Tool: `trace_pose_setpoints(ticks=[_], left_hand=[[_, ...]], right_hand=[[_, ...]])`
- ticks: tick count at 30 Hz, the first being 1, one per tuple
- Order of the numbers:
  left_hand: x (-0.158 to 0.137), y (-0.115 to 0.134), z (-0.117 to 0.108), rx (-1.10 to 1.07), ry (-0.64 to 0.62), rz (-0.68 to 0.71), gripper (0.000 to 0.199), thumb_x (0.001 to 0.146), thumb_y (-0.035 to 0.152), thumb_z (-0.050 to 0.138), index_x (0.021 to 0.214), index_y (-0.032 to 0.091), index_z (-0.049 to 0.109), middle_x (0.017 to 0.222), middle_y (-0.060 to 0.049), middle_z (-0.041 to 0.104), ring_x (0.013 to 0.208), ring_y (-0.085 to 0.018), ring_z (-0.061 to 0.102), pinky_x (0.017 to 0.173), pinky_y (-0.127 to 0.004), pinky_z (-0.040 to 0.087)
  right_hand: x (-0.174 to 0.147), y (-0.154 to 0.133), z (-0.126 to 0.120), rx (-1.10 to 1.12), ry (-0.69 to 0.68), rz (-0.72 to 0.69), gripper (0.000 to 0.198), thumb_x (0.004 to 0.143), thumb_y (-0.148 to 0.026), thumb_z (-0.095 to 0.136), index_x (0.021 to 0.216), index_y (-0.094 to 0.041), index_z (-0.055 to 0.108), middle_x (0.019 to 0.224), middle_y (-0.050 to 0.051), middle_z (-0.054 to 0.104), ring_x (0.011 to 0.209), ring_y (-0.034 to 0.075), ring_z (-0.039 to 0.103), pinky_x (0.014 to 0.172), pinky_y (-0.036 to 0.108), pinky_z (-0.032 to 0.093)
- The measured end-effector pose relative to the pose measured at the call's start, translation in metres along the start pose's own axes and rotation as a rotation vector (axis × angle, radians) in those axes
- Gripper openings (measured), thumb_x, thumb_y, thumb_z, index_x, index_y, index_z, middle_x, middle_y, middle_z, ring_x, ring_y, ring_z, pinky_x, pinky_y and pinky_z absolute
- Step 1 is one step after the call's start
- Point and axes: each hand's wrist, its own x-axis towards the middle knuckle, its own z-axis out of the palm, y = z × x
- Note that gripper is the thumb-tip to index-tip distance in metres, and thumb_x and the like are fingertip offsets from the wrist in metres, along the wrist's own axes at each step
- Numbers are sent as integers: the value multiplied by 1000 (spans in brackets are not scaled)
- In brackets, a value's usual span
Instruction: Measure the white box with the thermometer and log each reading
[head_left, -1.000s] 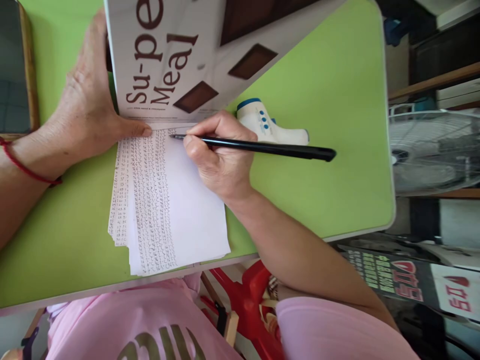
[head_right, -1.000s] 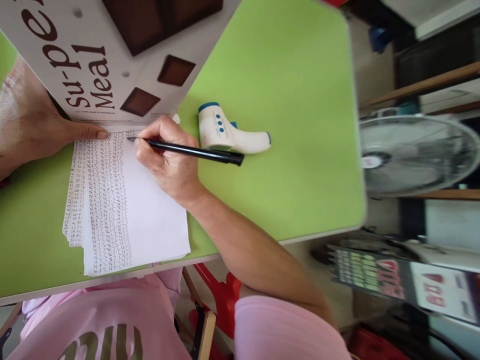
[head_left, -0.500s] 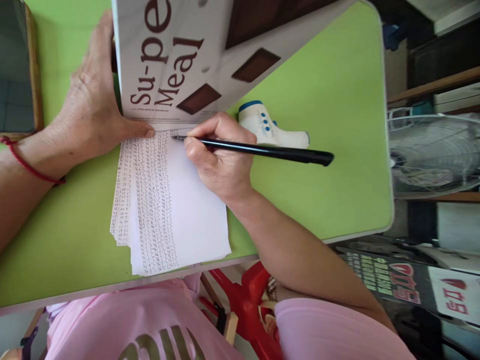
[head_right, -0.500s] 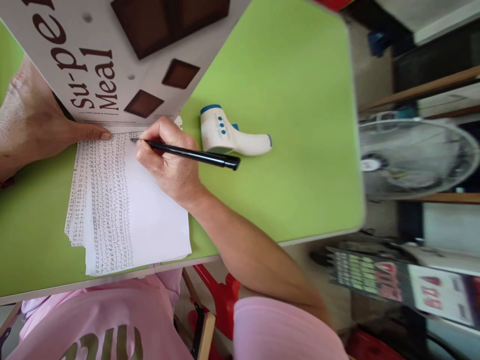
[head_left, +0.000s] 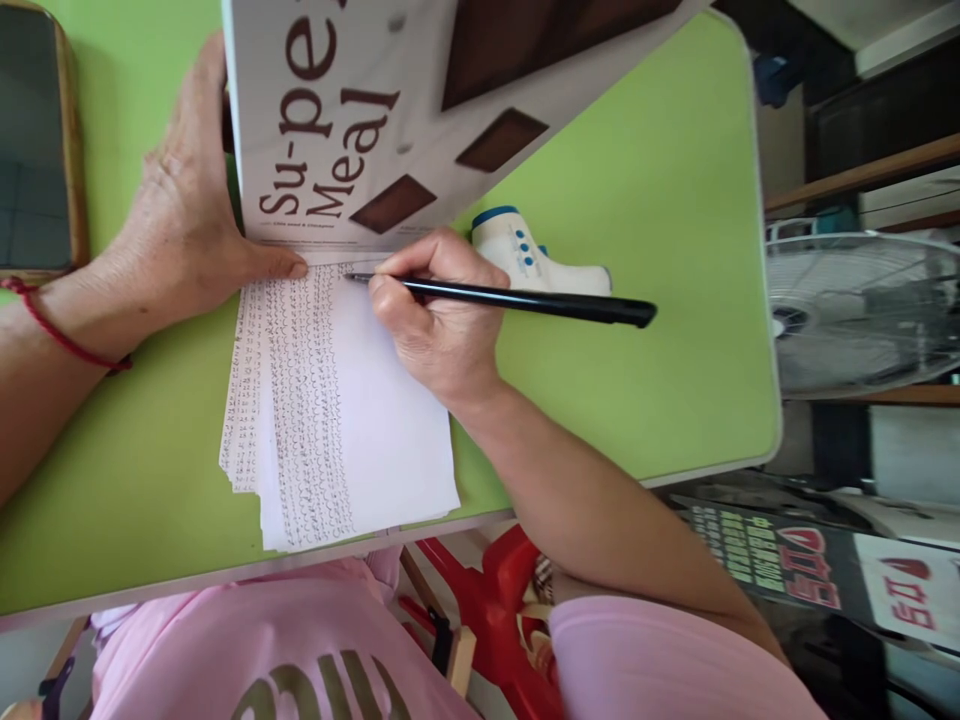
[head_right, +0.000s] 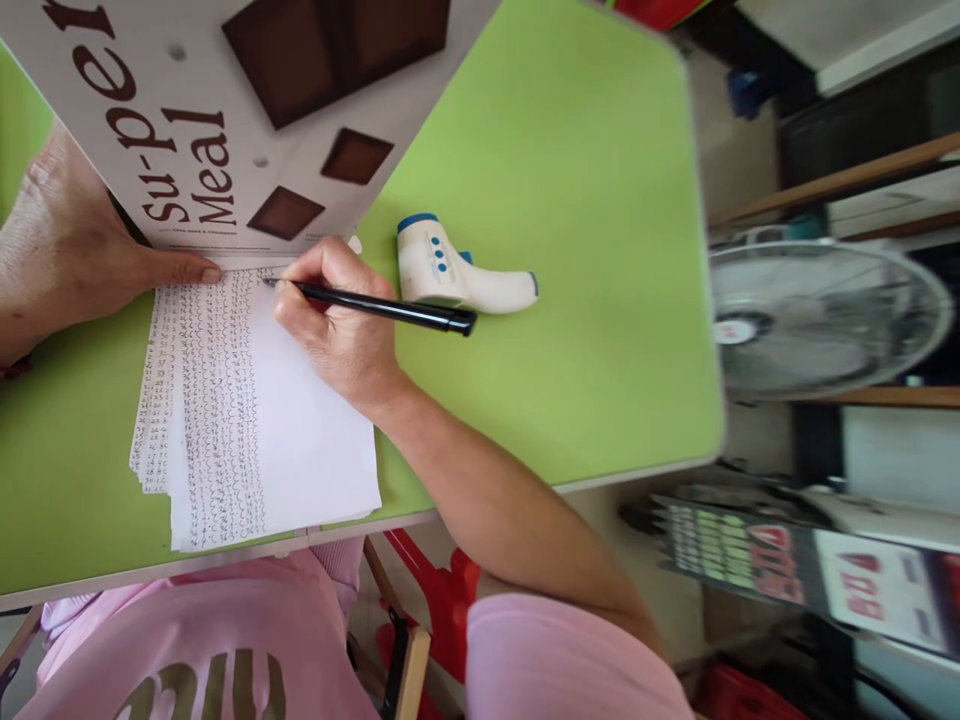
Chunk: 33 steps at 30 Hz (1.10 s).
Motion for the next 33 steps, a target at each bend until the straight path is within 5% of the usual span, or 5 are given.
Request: trace_pose_setpoints(ticks=[33], left_hand=[[-1, 1, 0, 15, -12, -46, 84, 60, 57, 76, 133, 27, 46, 151, -3, 37, 134, -39, 41, 116, -52, 33]], right_hand=[[-1, 11, -2, -7, -59, 9, 17, 86, -33, 63, 74, -28, 53, 65, -3, 60, 61, 16, 58, 60, 34, 55]])
